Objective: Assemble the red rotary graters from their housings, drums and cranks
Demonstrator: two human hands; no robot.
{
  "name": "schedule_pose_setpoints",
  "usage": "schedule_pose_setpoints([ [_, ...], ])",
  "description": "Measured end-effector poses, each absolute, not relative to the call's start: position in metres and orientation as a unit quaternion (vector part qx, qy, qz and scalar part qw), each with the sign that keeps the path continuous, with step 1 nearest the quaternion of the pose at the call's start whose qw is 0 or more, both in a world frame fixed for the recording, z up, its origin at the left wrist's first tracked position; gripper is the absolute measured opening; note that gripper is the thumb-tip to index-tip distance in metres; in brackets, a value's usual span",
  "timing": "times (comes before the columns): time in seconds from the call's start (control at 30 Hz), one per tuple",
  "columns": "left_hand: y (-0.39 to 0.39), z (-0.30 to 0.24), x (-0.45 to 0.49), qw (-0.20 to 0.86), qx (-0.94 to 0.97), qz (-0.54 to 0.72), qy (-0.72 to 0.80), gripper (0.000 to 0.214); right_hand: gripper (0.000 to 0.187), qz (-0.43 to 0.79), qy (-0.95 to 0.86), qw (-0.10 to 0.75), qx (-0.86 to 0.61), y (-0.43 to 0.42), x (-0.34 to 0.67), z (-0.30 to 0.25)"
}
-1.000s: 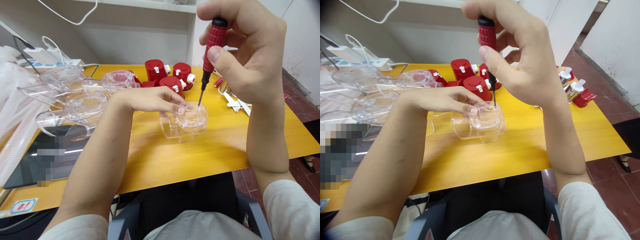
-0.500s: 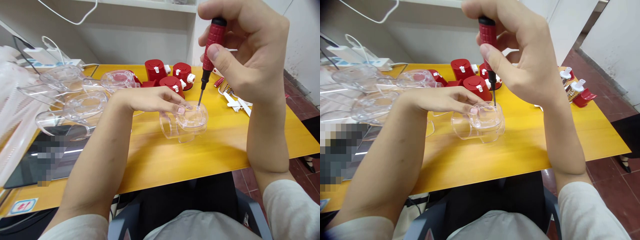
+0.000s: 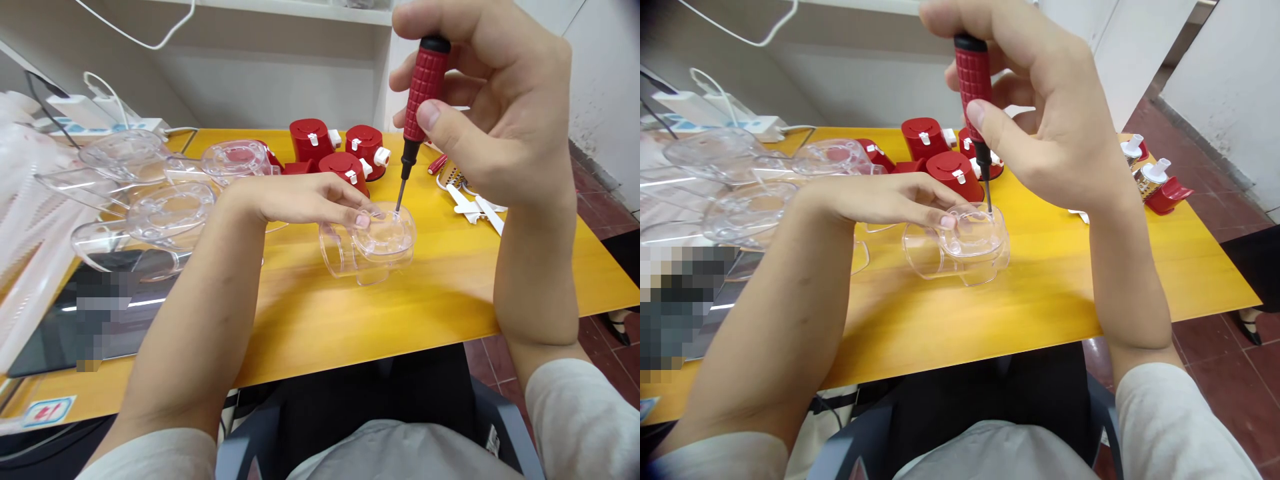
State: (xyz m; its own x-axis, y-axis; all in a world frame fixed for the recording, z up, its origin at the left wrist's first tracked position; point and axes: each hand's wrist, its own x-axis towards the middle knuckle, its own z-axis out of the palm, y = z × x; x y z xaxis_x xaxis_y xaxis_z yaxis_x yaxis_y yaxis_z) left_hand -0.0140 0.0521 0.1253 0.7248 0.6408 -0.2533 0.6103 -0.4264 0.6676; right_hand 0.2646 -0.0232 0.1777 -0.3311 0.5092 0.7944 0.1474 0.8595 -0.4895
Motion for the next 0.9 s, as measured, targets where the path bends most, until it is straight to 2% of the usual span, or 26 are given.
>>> schedule_pose_setpoints([
  [0.37, 0.043, 0.134, -0.009, 0.393, 0.837, 0.026, 0.381, 0.048, 0.044, 0.107, -0.816, 0.516, -0.239, -0.019, 0.271, 0.182],
  [0.63, 0.044, 0.134, -0.008, 0.4, 0.848, 0.0, 0.346, 0.049, 0.057, 0.119, -0.83, 0.489, -0.239, -0.016, 0.272, 0.184],
  [0.9, 0.042, 0.137, -0.007, 0.454, 0.826, -0.022, 0.333, 0.055, 0.051, 0.108, -0.82, 0.493, -0.27, -0.019, 0.273, 0.185],
])
